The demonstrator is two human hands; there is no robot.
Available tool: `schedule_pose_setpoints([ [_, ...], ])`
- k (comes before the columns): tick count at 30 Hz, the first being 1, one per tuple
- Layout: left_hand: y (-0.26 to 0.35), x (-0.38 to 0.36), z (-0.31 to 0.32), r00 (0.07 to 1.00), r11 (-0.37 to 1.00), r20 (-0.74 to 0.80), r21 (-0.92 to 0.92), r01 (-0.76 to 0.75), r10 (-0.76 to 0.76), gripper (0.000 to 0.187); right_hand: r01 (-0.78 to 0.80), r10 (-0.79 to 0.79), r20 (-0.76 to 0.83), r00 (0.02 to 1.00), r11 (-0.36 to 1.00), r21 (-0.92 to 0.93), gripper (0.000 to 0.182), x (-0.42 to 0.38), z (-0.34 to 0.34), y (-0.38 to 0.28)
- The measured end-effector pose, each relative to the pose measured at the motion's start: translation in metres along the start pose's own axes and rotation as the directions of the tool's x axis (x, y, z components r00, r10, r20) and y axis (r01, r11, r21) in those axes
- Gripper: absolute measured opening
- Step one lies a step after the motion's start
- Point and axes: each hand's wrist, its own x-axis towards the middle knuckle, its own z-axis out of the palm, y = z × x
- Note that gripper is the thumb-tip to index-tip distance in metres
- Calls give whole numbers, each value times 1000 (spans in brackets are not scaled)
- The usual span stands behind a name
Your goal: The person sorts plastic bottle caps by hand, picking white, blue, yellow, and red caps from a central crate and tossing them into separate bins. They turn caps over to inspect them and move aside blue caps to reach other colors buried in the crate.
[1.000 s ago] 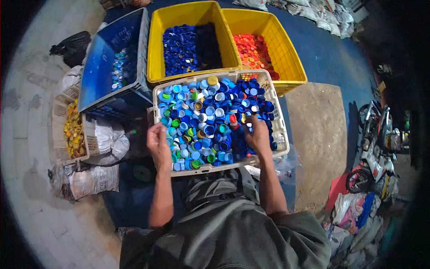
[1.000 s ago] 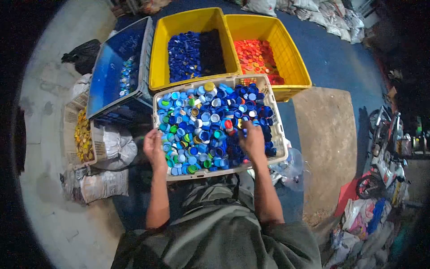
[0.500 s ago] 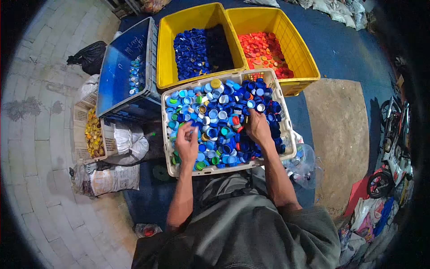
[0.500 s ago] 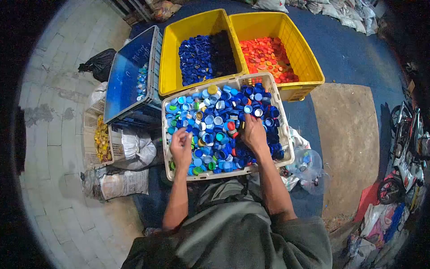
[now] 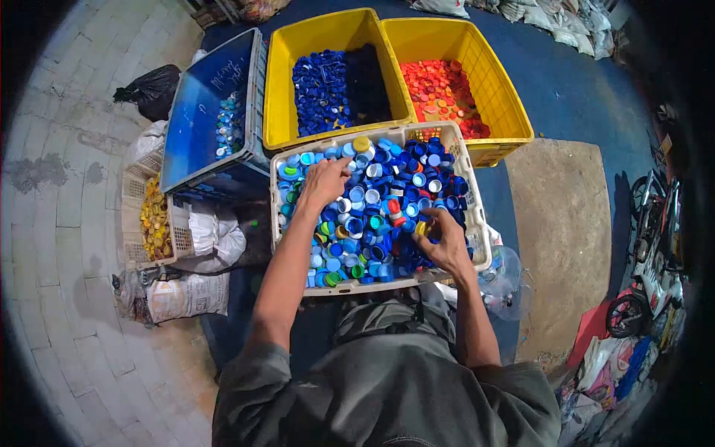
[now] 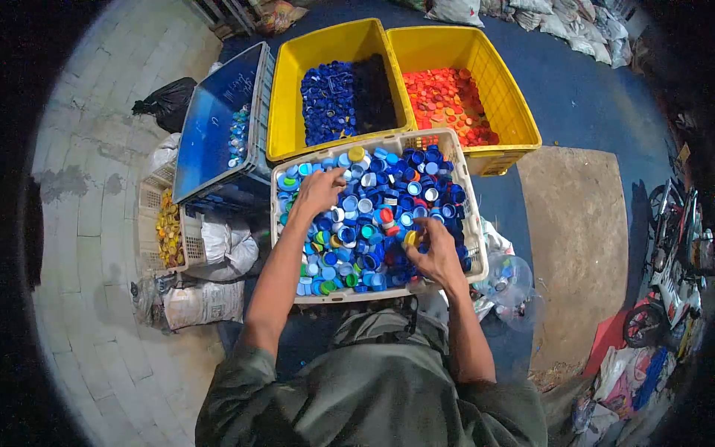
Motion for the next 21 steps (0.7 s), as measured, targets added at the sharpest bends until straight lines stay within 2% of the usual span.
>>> schedule_pose_setpoints([
  [2, 7, -2, -11, 997, 995, -4, 71, -74, 74, 42, 4, -5, 5, 1000, 997, 75, 44, -2, 4, -5],
  [3, 6, 0, -7, 997, 987, 20, 144, -71, 68, 52, 10, -11, 3, 1000, 996, 84, 44, -3, 4, -7],
  [5, 4, -1, -1, 999, 988, 25, 153, -35, 31, 55, 25, -24, -8, 1000, 995, 99, 43, -5, 3, -12],
  [7, 6, 3, -2, 997, 980, 78, 196, -9, -6, 58, 59, -59, 4, 998, 998, 34, 44, -6, 3, -11],
  [11, 12, -2, -3, 998, 973, 54, 232, 2, -15, 60, 77, -77, 27, 997, 997, -3, 45, -9, 5, -11],
  [16, -5, -13, 1, 994, 990, -62, 108, -88, 95, 62, 56, -58, 77, 995, 998, 31, 41, -9, 13, -9],
  [18, -3, -24, -2, 989, 995, -112, 53, -86, 91, 57, -98, 47, 133, 990, 910, 403, 32, -1, 20, -5],
  [20, -1, -36, -9, 984, 997, -167, -30, -68, 62, 51, -243, 143, 201, 969, 684, 688, 24, 11, 24, -7],
  [21, 1, -45, -13, 967, 995, -241, -33, -92, 82, 43, -300, 191, 234, 953, 538, 788, 20, 24, 25, -14],
])
